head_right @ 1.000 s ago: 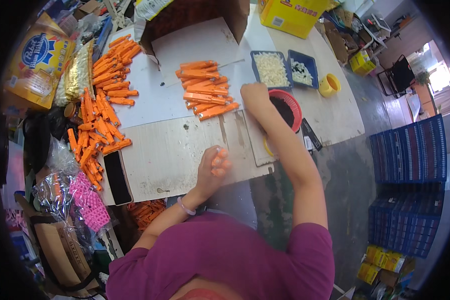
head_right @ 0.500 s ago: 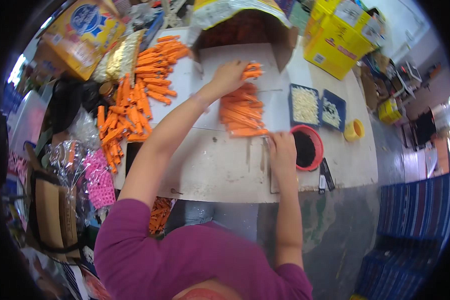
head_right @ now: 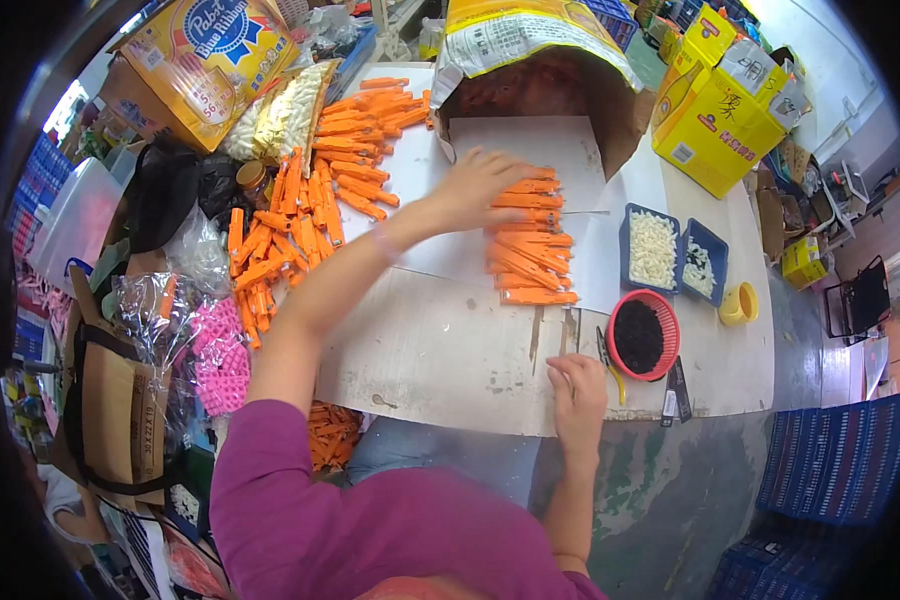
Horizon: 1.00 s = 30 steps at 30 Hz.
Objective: The person assembles toy blaster cylinders by hand, picking small white plastic components and black rings from containers and inserting them into the cylinder barrels.
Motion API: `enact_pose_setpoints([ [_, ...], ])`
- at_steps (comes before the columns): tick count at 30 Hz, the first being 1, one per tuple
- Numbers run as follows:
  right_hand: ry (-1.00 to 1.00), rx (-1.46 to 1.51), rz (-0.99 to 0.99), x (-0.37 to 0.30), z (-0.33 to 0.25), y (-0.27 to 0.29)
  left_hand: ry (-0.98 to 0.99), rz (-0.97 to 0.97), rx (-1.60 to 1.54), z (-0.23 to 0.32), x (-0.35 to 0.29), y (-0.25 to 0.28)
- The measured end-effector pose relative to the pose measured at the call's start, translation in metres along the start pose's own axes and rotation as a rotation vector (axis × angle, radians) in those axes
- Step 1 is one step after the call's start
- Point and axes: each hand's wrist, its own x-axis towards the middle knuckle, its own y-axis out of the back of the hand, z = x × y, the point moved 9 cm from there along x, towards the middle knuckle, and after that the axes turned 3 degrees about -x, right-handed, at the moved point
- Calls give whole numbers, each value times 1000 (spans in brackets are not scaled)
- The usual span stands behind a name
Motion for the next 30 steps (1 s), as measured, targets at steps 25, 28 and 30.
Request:
enact_pose_setpoints([
  [25,36,223,-170,3,-47,-50,88,-619,263,-137,-138,34],
  [28,55,238,-192,2,-53,-53,81,-498,236,-124,-142,38],
  [30,70,249,-190,3,-54,-51,68,-207,133,-105,-140,57],
])
